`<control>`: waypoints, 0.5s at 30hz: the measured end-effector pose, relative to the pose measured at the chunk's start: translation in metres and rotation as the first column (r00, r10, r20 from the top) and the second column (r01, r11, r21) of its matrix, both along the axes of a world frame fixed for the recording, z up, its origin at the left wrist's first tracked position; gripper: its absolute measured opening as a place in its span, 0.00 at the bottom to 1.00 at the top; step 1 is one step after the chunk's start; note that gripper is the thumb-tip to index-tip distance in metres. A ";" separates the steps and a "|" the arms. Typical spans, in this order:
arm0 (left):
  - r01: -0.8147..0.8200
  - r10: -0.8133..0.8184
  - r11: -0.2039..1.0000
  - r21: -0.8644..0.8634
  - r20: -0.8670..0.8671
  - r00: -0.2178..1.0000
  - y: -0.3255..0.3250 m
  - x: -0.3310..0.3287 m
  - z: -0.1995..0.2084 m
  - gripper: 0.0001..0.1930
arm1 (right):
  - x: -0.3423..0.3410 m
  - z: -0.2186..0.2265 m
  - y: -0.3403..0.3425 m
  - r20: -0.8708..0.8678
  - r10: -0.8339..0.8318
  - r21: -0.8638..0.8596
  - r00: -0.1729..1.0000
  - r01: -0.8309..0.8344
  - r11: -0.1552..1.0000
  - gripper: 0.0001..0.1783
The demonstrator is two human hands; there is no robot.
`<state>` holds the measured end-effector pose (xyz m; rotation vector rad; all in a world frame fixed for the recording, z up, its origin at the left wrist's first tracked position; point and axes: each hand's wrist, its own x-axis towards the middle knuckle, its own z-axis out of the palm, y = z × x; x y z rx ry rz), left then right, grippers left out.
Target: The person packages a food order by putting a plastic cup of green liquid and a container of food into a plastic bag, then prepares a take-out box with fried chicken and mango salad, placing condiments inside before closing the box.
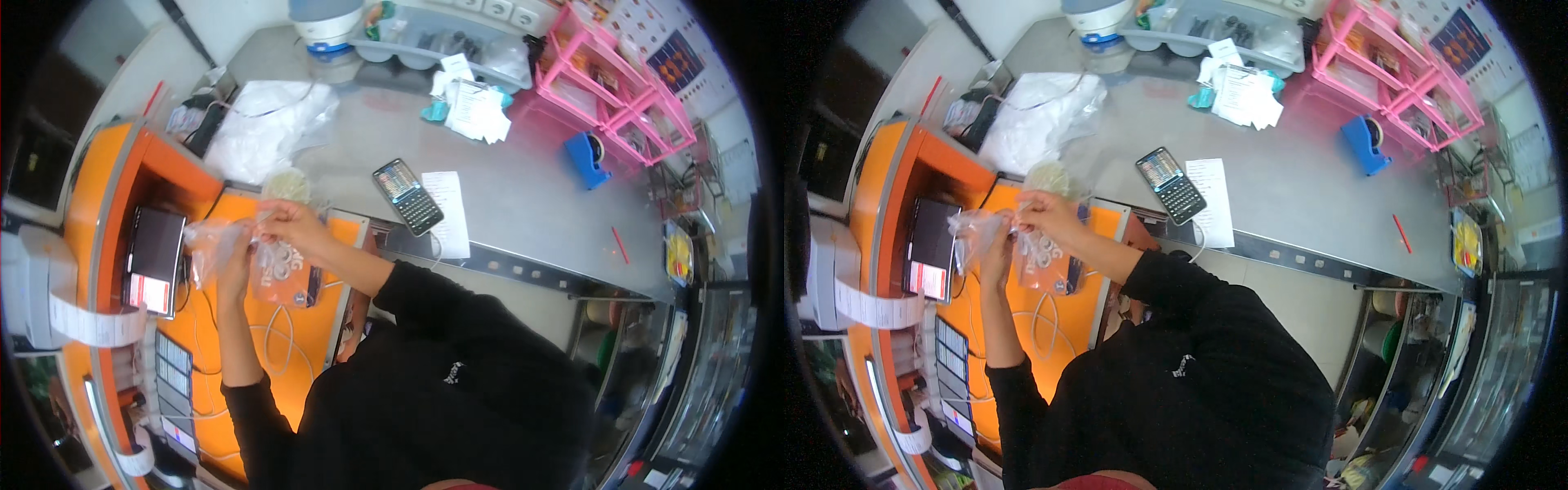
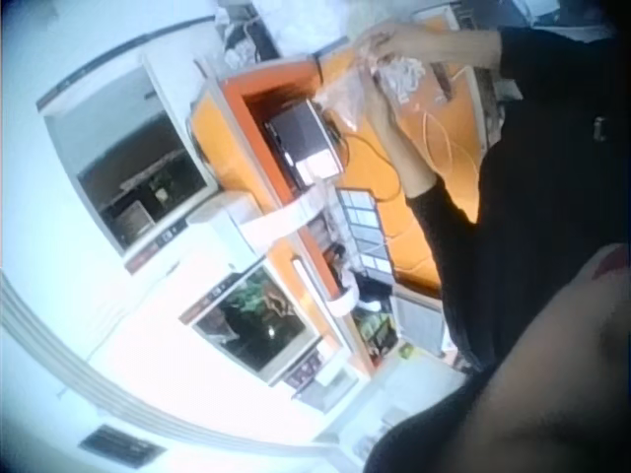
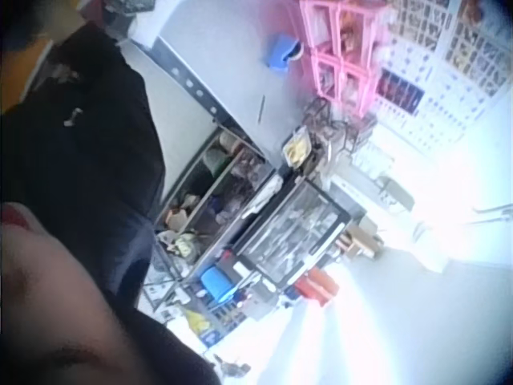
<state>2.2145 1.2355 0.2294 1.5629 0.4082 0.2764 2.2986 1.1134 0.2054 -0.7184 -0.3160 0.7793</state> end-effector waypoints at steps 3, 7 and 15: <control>0.029 -0.027 0.995 0.098 -0.021 0.999 -0.004 0.004 0.007 0.12 | 0.005 -0.002 -0.005 0.017 0.015 -0.031 1.000 -0.014 0.999 0.14; 0.040 -0.036 0.990 0.132 -0.030 0.999 0.002 0.006 0.004 0.11 | -0.006 -0.006 -0.005 0.370 -0.099 -0.051 0.924 0.127 0.991 0.08; 0.172 -0.188 0.968 0.183 0.074 0.979 0.000 0.005 0.014 0.07 | -0.012 0.015 -0.024 0.694 -0.185 -0.087 0.696 0.336 0.938 0.04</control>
